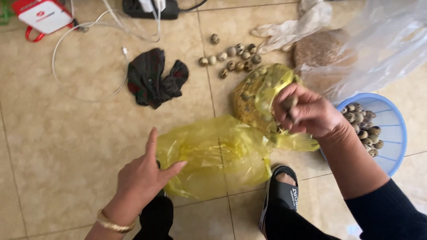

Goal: Sorting and bagging quail eggs from a pile on the floor into a yellow plastic bag.

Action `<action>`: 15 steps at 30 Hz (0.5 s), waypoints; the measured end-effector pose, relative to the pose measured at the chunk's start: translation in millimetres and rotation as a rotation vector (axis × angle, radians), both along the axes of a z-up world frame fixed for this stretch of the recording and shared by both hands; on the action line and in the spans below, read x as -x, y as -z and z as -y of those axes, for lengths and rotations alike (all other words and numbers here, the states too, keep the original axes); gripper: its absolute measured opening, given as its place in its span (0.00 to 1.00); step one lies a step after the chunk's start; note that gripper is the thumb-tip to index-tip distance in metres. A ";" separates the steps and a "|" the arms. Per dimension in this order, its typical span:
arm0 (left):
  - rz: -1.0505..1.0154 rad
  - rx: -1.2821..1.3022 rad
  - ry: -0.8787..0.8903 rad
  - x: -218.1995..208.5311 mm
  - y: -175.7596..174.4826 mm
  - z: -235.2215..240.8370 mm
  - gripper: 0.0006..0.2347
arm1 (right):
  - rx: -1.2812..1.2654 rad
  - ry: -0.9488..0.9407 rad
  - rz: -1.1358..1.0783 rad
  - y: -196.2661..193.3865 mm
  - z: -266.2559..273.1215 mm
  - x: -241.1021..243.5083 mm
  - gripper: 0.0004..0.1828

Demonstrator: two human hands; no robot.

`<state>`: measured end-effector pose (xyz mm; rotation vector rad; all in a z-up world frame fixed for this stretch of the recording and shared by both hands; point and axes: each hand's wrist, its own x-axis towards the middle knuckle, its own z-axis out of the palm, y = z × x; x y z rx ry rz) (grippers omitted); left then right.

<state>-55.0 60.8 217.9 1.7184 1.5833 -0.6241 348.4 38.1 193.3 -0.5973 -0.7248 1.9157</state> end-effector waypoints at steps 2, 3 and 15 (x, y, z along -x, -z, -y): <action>-0.018 0.056 0.070 -4.1 -0.6 0.5 0.52 | -0.181 -0.463 -0.105 -26.5 -6.9 53.2 0.22; -0.020 0.060 0.063 -5.0 1.6 3.4 0.52 | -0.178 -0.470 -0.109 -23.0 -3.6 82.5 0.22; 0.429 -0.026 -0.309 -0.3 61.4 22.3 0.42 | -0.531 -0.750 1.643 185.9 18.3 148.9 0.38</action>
